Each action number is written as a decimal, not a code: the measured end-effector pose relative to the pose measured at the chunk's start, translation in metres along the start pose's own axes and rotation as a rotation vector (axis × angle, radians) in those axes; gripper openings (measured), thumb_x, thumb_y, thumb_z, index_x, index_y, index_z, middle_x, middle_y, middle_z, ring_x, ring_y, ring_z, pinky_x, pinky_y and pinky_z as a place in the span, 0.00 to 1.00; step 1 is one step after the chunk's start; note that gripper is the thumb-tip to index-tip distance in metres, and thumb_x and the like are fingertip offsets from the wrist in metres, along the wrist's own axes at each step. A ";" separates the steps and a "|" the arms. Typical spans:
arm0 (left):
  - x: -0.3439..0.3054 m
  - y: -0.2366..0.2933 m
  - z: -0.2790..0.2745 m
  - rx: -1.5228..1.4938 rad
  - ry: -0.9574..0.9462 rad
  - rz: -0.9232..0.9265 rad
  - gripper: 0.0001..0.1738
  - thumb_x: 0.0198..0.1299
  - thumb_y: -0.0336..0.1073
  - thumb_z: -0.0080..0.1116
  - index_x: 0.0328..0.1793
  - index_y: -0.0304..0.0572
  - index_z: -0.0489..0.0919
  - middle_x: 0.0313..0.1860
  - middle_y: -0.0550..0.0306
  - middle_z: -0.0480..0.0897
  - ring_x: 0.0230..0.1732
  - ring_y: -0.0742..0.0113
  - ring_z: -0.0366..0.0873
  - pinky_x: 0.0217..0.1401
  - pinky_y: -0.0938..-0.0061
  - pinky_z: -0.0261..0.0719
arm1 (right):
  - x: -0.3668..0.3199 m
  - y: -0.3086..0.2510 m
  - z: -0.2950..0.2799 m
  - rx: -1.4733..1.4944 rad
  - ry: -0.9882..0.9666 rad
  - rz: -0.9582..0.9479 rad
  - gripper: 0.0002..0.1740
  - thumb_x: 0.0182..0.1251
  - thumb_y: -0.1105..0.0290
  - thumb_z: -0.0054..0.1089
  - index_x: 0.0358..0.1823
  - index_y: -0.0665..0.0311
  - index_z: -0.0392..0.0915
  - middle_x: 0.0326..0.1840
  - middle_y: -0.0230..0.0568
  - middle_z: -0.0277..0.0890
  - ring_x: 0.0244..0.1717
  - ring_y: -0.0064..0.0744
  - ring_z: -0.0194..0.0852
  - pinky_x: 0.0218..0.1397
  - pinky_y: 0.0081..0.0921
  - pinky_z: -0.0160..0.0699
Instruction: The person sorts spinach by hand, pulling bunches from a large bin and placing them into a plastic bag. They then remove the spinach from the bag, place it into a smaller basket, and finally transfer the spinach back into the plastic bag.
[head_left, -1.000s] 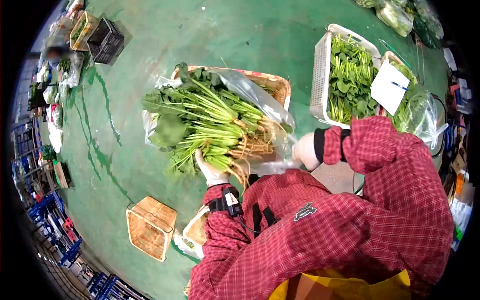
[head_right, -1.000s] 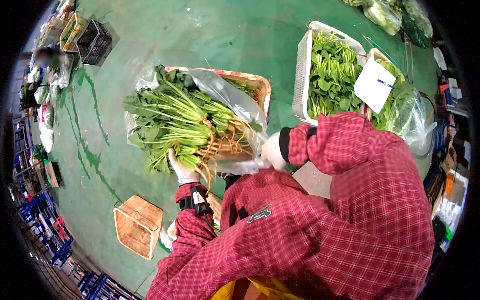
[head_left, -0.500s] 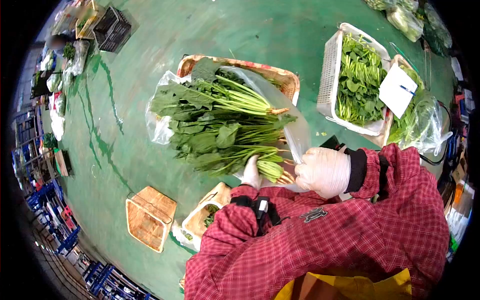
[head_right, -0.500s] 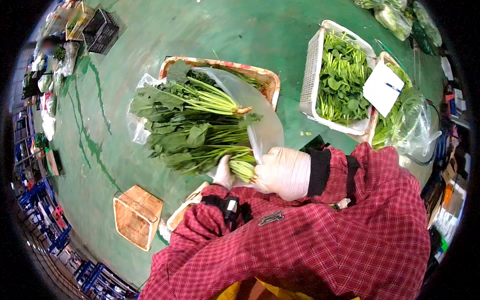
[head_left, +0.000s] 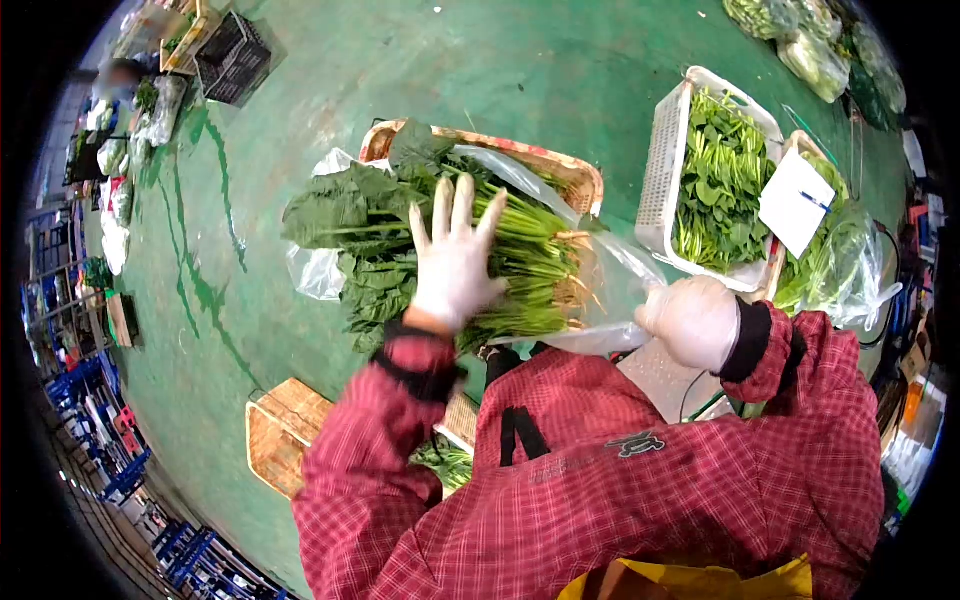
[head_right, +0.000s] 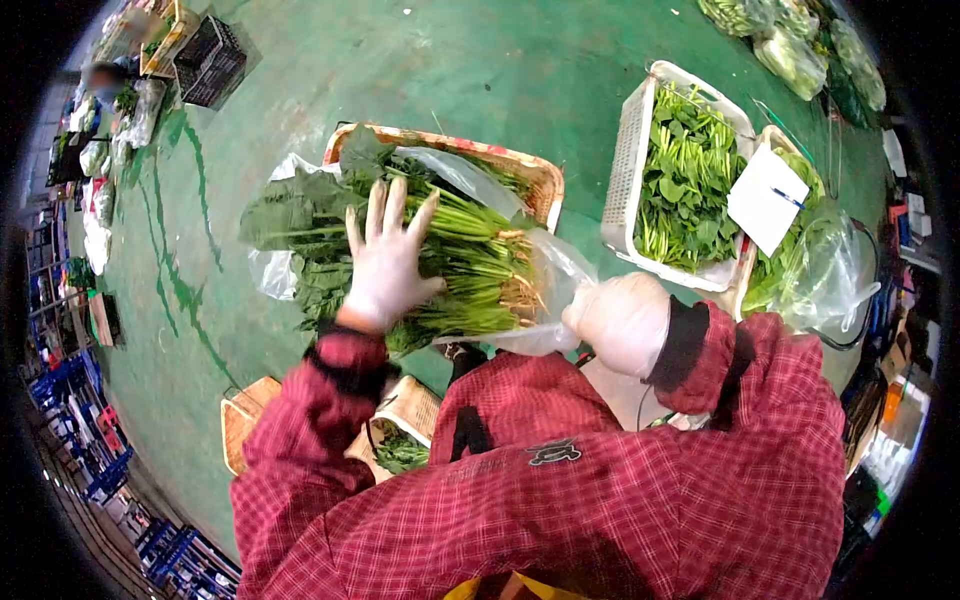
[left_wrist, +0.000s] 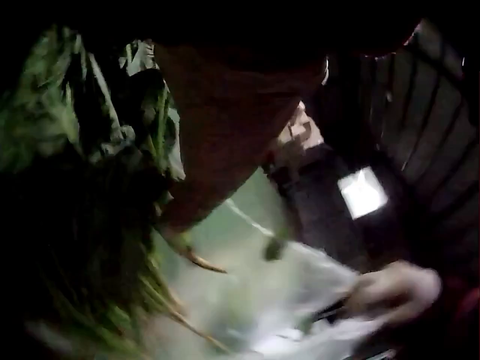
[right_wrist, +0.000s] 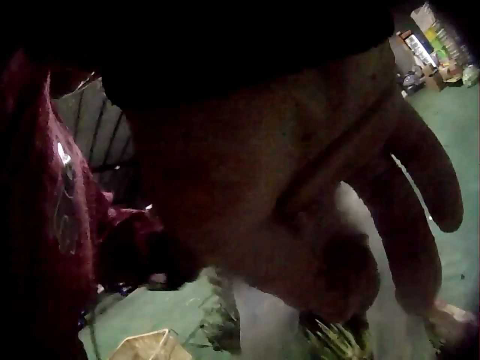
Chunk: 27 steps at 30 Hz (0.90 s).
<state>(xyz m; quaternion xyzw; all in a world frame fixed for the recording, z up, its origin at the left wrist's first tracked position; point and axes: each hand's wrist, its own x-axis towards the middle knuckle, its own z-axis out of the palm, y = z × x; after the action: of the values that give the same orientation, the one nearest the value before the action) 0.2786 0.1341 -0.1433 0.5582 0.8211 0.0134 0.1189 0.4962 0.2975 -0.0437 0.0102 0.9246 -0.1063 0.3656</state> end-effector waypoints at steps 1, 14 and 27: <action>0.018 -0.013 0.017 0.047 -0.116 -0.024 0.62 0.31 0.54 0.76 0.77 0.63 0.55 0.77 0.43 0.52 0.78 0.41 0.43 0.72 0.32 0.43 | 0.000 -0.001 -0.003 -0.036 -0.018 -0.012 0.07 0.51 0.72 0.58 0.32 0.60 0.81 0.33 0.44 0.78 0.35 0.45 0.83 0.33 0.38 0.81; -0.013 0.003 0.092 0.004 -0.330 -0.027 0.53 0.39 0.72 0.62 0.75 0.74 0.59 0.73 0.39 0.59 0.75 0.30 0.46 0.68 0.24 0.35 | 0.048 0.007 -0.028 -0.120 0.883 -0.469 0.07 0.38 0.64 0.58 0.18 0.56 0.70 0.18 0.34 0.63 0.26 0.35 0.70 0.46 0.32 0.79; 0.057 -0.012 0.160 -0.008 -0.259 0.043 0.52 0.43 0.75 0.56 0.75 0.66 0.61 0.73 0.43 0.58 0.77 0.35 0.42 0.68 0.23 0.33 | 0.044 0.016 -0.016 0.037 0.768 -0.093 0.15 0.41 0.71 0.68 0.22 0.63 0.67 0.26 0.43 0.67 0.31 0.48 0.69 0.44 0.45 0.76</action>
<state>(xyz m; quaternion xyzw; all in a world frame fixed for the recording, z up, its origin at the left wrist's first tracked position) 0.2814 0.1648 -0.3104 0.5722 0.7866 -0.0527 0.2258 0.4551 0.3138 -0.0650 0.0139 0.9916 -0.1278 -0.0125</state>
